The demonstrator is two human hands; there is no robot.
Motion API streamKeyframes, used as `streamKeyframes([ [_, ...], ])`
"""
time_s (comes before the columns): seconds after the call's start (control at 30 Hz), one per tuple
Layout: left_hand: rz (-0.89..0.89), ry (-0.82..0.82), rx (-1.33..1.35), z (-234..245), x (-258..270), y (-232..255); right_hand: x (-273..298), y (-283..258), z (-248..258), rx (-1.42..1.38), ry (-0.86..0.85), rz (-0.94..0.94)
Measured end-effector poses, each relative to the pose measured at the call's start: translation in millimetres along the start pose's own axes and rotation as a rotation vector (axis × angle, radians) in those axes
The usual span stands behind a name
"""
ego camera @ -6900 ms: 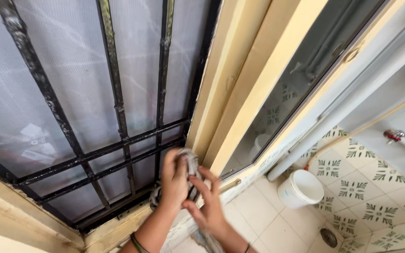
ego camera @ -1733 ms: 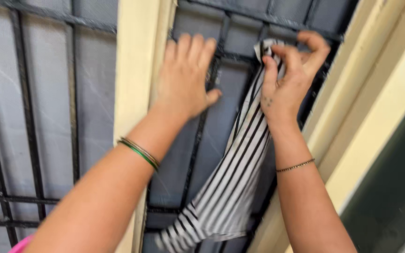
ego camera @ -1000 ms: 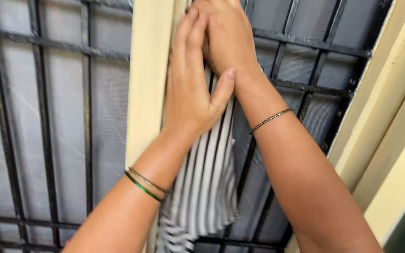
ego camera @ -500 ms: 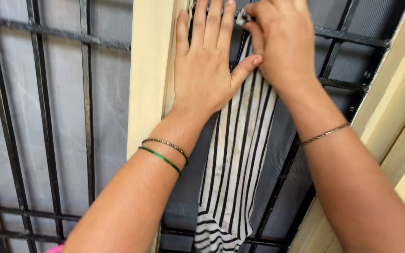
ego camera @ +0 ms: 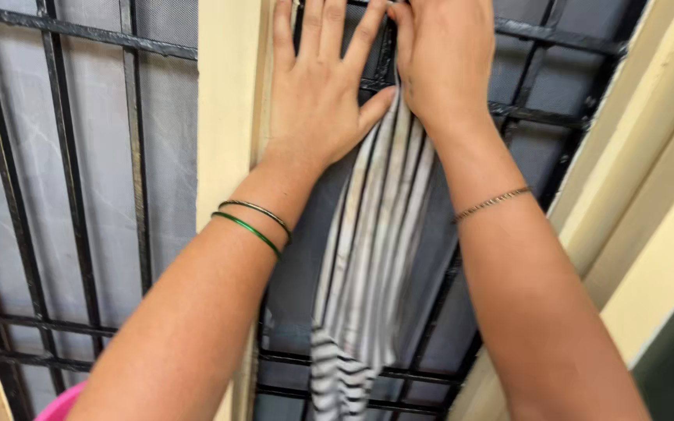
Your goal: The person wipes the window frame and mesh screen using a striped cloth. They clean the lower frame, vertical bars, and the glass pane, then briefly handle a yellow brush before resuming wiping.
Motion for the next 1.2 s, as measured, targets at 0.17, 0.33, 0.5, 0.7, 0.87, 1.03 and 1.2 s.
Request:
streamKeyframes([
  [0.17, 0.037, 0.105, 0.041, 8.2, -3.2, 4.3, 27.5, 41.7, 24.6, 0.173, 0.053, -0.021],
  [0.33, -0.005, 0.174, 0.086, -4.1, -25.7, 41.1, 43.1, 60.5, 72.4, 0.2, 0.102, -0.273],
  [0.5, 0.013, 0.212, 0.176, -16.6, -25.8, 42.2, 17.9, 14.9, 26.0, 0.127, 0.042, -0.101],
  [0.7, 0.008, 0.235, 0.208, -20.8, -22.3, 36.6, 32.8, 51.2, 56.0, 0.182, 0.056, -0.209],
  [0.87, -0.006, 0.286, 0.198, -23.1, -16.1, 38.0, 42.7, 83.9, 72.6, 0.267, 0.095, -0.448],
  [1.03, 0.015, 0.293, 0.181, -24.1, -13.5, 37.4, 41.4, 50.1, 49.4, 0.319, 0.09, -0.176],
  [1.2, 0.082, 0.296, 0.142, -31.2, -0.1, 45.4, 48.2, 79.5, 85.8, 0.363, 0.066, -0.341],
])
Point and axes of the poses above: each hand's wrist, its own x-axis away from the middle knuckle, its own z-axis out of the back of the hand, y = z × x, the point moved 4 cm from there along -x, towards the middle knuckle, and after that the axes turned 1 degree about y, right-handed, at the moved point
